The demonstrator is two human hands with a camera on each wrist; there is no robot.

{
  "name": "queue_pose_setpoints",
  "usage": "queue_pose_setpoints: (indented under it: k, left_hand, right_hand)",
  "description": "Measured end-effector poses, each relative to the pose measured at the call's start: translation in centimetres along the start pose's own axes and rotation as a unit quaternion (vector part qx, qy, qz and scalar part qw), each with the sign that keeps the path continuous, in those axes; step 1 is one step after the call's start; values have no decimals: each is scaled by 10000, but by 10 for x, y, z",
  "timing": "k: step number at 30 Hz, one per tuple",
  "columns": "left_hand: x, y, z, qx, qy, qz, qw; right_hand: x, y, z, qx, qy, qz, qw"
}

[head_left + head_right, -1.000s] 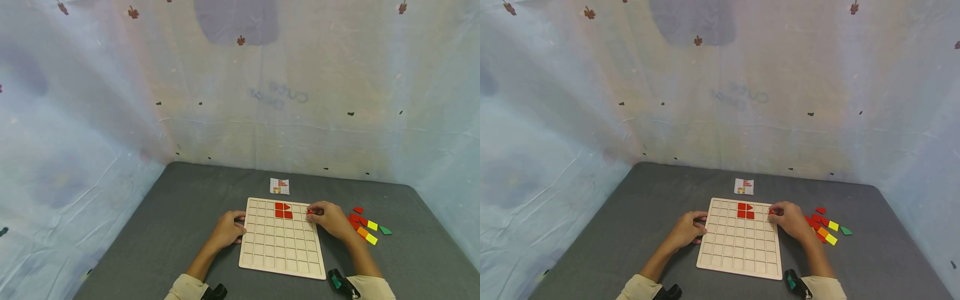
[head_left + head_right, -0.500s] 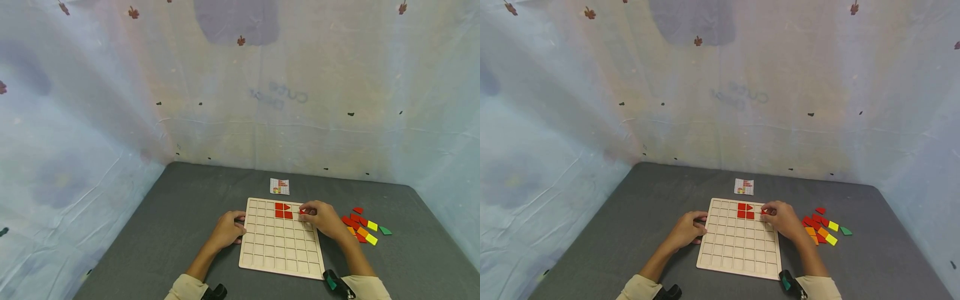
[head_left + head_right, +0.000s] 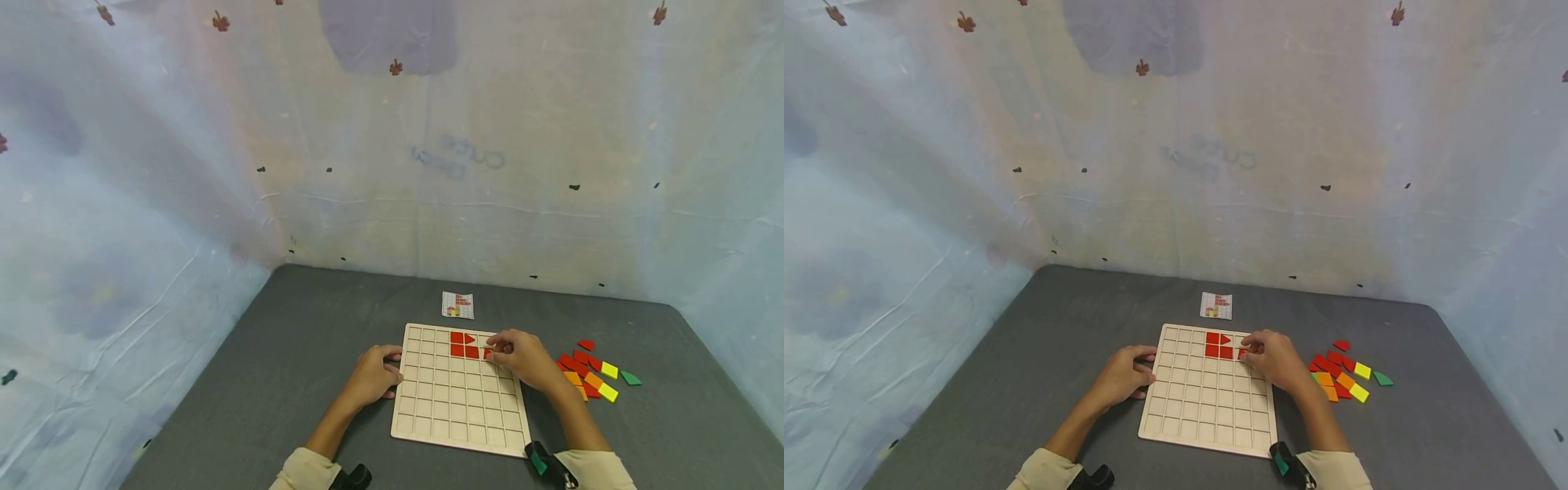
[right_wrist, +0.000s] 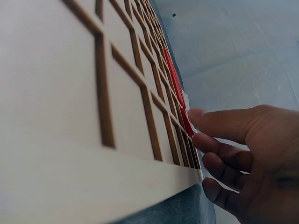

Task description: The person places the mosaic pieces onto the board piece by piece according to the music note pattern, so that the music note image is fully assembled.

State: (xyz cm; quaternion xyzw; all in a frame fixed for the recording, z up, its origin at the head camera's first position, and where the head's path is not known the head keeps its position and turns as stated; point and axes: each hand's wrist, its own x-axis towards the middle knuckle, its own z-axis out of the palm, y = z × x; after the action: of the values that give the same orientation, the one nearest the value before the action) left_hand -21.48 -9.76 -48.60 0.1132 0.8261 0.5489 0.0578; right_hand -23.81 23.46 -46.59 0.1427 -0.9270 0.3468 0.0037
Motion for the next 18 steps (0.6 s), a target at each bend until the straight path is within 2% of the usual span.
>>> queue_pose_setpoints:
  k: [8,18]
  left_hand:
    - [1,-1,1,7,27,2,10000]
    - [3,-3,2,53,20,-64,10000]
  right_hand:
    - [-2,0,0,-179,-62,109,9998]
    - [-1,1,1,-177,-244,-57,9995]
